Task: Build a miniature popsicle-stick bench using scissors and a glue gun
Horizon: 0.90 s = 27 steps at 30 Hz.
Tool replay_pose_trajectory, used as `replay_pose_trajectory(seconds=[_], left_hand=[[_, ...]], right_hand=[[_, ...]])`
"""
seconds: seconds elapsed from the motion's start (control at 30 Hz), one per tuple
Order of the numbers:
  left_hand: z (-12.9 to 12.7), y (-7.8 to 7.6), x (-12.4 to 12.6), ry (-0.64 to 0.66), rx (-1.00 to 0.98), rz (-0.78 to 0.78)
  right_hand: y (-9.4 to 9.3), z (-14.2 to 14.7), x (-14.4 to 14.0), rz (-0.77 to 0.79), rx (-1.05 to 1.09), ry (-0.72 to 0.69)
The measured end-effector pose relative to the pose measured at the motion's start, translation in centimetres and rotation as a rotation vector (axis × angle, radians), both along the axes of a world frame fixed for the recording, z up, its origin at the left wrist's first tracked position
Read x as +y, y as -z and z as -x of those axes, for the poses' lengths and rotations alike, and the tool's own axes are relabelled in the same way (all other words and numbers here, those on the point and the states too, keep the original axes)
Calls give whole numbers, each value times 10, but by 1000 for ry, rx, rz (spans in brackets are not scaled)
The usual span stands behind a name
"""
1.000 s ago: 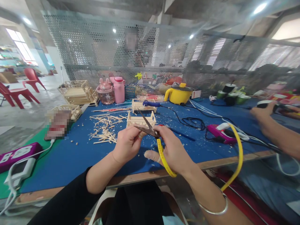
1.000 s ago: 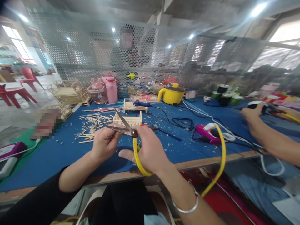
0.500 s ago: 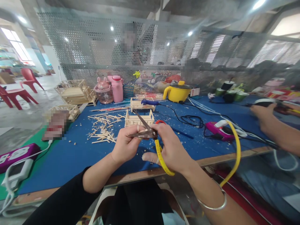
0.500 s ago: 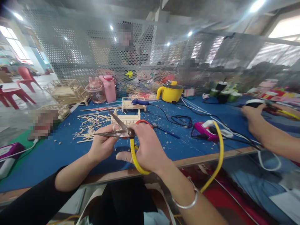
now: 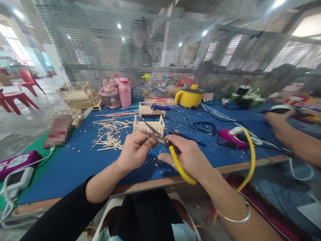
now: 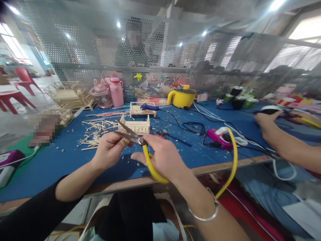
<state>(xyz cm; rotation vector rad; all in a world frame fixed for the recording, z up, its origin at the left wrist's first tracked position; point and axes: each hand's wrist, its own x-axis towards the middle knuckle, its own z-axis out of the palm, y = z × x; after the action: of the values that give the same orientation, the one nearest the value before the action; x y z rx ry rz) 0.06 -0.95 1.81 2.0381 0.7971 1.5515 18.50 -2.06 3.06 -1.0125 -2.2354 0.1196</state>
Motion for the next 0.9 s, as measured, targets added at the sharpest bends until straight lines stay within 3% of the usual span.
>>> replay_pose_trajectory(seconds=[0.27, 0.47, 0.63, 0.9], left_hand=[[-5, 2, 2, -49, -145, 72], [-6, 5, 3, -56, -228, 102], [-5, 4, 2, -65, -202, 47], [-1, 5, 1, -131, -46, -182]], right_hand=[[8, 3, 3, 119, 260, -35], [7, 8, 1, 9, 149, 20], [6, 9, -3, -51, 73, 44], [7, 8, -2, -54, 81, 24]])
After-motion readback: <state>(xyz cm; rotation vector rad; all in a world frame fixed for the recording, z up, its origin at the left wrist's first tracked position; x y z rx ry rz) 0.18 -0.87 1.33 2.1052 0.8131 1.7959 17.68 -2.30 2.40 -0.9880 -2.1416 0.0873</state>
